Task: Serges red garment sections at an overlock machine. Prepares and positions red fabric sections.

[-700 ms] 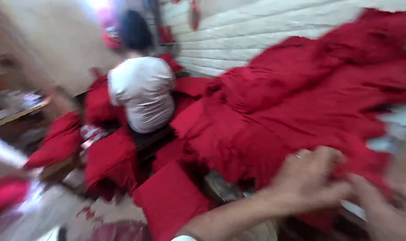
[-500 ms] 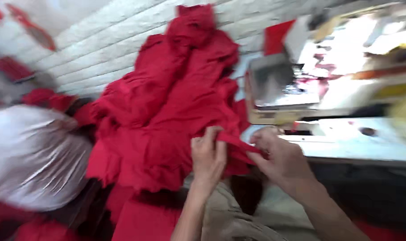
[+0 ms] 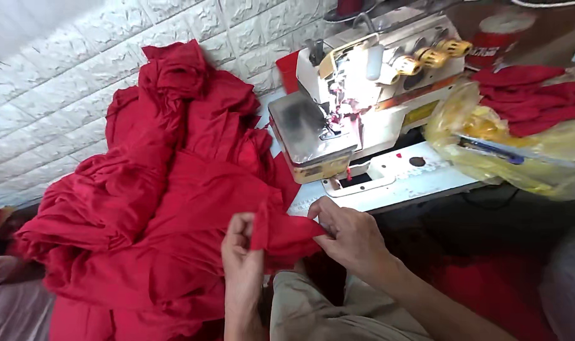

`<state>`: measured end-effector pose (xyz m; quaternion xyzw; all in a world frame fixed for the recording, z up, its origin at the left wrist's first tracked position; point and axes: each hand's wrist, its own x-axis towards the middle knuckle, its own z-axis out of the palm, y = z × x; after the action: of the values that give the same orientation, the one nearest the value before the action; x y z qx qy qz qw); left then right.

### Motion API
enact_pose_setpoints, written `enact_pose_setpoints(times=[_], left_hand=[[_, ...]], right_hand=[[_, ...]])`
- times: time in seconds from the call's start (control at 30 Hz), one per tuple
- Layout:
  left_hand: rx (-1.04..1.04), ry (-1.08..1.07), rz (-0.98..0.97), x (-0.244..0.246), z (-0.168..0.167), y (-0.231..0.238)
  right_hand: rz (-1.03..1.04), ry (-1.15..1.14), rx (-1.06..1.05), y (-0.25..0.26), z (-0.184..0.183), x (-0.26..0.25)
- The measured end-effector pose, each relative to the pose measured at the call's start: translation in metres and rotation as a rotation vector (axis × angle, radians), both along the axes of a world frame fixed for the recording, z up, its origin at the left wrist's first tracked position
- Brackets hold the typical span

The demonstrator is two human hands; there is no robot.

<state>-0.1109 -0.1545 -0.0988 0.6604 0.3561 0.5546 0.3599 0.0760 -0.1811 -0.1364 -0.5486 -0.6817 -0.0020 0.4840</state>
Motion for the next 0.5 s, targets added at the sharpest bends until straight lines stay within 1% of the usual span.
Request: enact_pose_setpoints(times=[0.03, 0.07, 0.1, 0.17, 0.2, 0.23, 0.27, 0.3, 0.33, 0.37, 0.4, 0.43, 0.5], left_hand=[[-0.078, -0.077, -0.125, 0.0, -0.001, 0.004], [-0.071, -0.113, -0.129, 0.003, -0.001, 0.008], [0.007, -0.098, -0.033, 0.007, 0.001, 0.012], [0.178, -0.016, 0.219, 0.016, 0.011, 0.022], [0.198, -0.031, 0.25, 0.02, 0.013, 0.029], [0.13, -0.099, 0.18, 0.022, 0.013, 0.034], [-0.018, -0.21, 0.038, 0.023, 0.012, 0.039], [-0.185, -0.325, -0.115, 0.023, 0.01, 0.044], [-0.321, -0.42, -0.231, 0.022, 0.006, 0.048], [-0.407, -0.469, -0.297, 0.02, 0.002, 0.051], [-0.445, -0.473, -0.322, 0.018, -0.001, 0.052], [-0.447, -0.45, -0.336, 0.016, -0.002, 0.052], [-0.411, -0.368, -0.351, 0.01, -0.001, 0.05]], right_hand=[[0.018, 0.039, 0.023, 0.002, -0.002, 0.0], [0.015, 0.069, 0.068, 0.005, -0.003, 0.001], [-0.016, 0.085, 0.127, 0.008, -0.004, 0.003], [-0.088, 0.129, 0.214, 0.017, -0.005, 0.008], [-0.084, 0.192, 0.204, 0.021, -0.005, 0.01], [-0.039, 0.291, 0.158, 0.024, -0.006, 0.011], [0.063, 0.439, 0.078, 0.027, -0.007, 0.011], [0.227, 0.638, -0.014, 0.031, -0.01, 0.012], [0.415, 0.864, -0.096, 0.035, -0.013, 0.014], [0.576, 1.064, -0.15, 0.038, -0.019, 0.016], [0.701, 1.207, -0.181, 0.041, -0.025, 0.018], [0.795, 1.289, -0.186, 0.043, -0.03, 0.021], [0.888, 1.317, -0.183, 0.045, -0.034, 0.027]])
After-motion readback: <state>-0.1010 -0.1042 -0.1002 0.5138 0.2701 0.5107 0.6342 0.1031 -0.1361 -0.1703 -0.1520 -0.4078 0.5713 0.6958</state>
